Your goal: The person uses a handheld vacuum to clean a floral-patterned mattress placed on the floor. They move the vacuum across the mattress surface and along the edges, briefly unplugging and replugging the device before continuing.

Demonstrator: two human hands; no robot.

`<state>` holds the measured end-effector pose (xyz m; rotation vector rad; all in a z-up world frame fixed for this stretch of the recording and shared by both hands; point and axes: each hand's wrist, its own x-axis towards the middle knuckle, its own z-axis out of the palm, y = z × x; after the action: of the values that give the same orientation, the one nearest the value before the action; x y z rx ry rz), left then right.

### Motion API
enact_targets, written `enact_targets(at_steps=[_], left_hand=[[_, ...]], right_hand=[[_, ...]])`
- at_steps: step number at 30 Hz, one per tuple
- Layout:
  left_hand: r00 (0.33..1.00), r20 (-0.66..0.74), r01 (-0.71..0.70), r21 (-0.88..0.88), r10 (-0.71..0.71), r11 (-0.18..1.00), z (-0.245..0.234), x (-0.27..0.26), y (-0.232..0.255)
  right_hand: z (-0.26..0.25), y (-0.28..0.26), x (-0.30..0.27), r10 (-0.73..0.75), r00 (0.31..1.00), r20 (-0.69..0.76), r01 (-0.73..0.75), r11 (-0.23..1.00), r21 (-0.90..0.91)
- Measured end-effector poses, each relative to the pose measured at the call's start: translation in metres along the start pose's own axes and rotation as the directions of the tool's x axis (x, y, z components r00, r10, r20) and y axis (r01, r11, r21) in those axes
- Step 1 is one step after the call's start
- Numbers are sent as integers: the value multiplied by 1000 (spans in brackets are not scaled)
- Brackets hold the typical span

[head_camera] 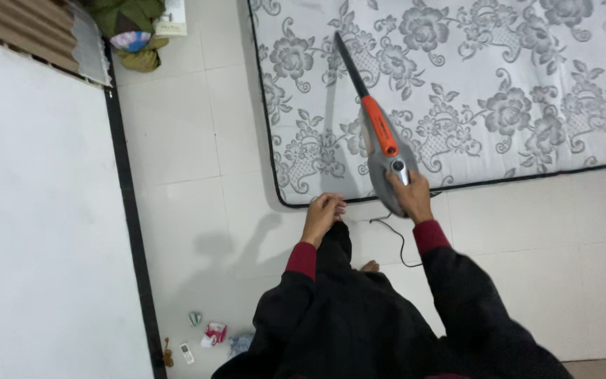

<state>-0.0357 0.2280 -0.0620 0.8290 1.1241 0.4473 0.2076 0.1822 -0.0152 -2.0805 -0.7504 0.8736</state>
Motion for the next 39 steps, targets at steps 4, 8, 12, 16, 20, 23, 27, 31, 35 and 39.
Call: enact_targets(at_steps=[4,8,12,16,20,23,27,31,35,39], left_hand=[[1000,-14,-24,-4,24,1000,-13,14,10],[999,-14,-29,37,29,999,-21,19,30],[1000,-19,10,33,-9,999,-20,22,41],[999,-24,28,32,-27,999,-18,26,39],[999,-35,21,43,-20,999,-16,25,32],[999,-47,21,45,-18,999,-17,19,31],[999,-48,28,41,-26,999,-17,18,33],[999,-32,23,39,-21,999,-8,22,35],[1000,-20,7,75,-6,997,4,26,43],[1000,-6,-15,89,16,996,21,23,41]], right_hand=[[16,-5,39,-123,992,-31,121,992,-46],[27,-19,47,-50,998,-40,50,999,-13],[32,-22,44,70,997,-13,-69,996,51],[36,-12,47,20,1000,-12,-19,994,104],[37,-12,50,40,999,4,-40,994,99],[35,-22,51,88,996,12,-88,992,90],[34,-28,53,102,994,47,-106,990,95],[30,-25,53,-111,993,-39,108,991,-73],[23,-28,49,-163,983,-82,147,975,-167],[-8,-16,29,-191,977,-99,171,968,-181]])
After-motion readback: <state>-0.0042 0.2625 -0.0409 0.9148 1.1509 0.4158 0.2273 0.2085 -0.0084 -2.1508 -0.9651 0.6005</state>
